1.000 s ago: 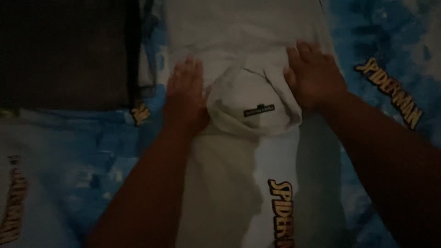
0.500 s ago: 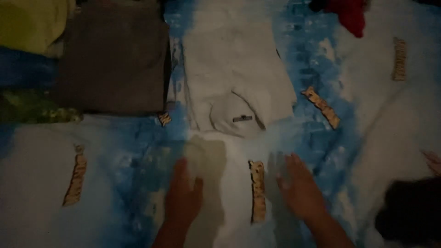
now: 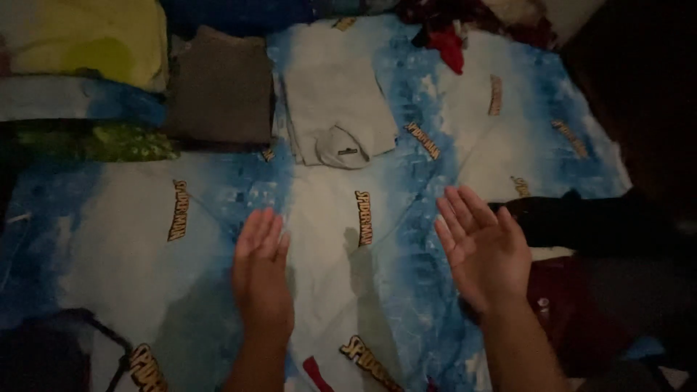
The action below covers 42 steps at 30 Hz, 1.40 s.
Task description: The recorder is folding different shirts on a bed with a blue Spider-Man bedsheet.
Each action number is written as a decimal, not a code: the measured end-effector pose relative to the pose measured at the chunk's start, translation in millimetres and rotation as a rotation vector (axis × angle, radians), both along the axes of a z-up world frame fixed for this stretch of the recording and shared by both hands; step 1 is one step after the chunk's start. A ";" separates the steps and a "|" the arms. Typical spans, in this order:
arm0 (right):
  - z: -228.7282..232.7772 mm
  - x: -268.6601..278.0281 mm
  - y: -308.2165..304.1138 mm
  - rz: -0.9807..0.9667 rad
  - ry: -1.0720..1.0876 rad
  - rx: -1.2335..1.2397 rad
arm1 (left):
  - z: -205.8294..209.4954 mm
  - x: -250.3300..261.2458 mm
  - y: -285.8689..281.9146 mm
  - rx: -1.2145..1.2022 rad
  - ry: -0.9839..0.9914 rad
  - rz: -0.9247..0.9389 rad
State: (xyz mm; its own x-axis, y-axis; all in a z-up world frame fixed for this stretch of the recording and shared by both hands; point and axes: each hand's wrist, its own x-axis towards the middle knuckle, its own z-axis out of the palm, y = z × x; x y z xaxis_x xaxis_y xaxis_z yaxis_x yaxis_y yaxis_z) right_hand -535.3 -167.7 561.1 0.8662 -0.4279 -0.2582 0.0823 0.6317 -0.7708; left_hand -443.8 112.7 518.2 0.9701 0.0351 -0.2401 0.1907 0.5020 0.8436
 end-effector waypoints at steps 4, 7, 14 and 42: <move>35.6 -37.5 11.5 0.001 0.011 -0.085 | 46.9 -42.2 25.6 0.274 -0.020 0.002; 55.5 -55.4 3.5 -0.004 0.013 -0.194 | 57.1 -52.0 33.7 0.380 -0.154 -0.006; 71.0 -104.9 -44.0 0.026 0.236 -0.808 | 100.6 -97.5 39.0 0.678 -0.232 -0.003; 125.0 -271.3 -137.5 0.200 0.330 -1.687 | 172.6 -249.8 -69.4 1.402 -0.578 -0.266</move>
State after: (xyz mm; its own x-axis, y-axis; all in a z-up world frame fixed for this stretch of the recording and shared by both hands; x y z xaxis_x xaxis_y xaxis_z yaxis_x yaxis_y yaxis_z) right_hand -806.7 -305.2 686.0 0.9424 -0.2929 0.1613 -0.1753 -0.8436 -0.5076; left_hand -693.7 43.3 690.8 0.9307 -0.2794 0.2361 -0.3657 -0.7268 0.5814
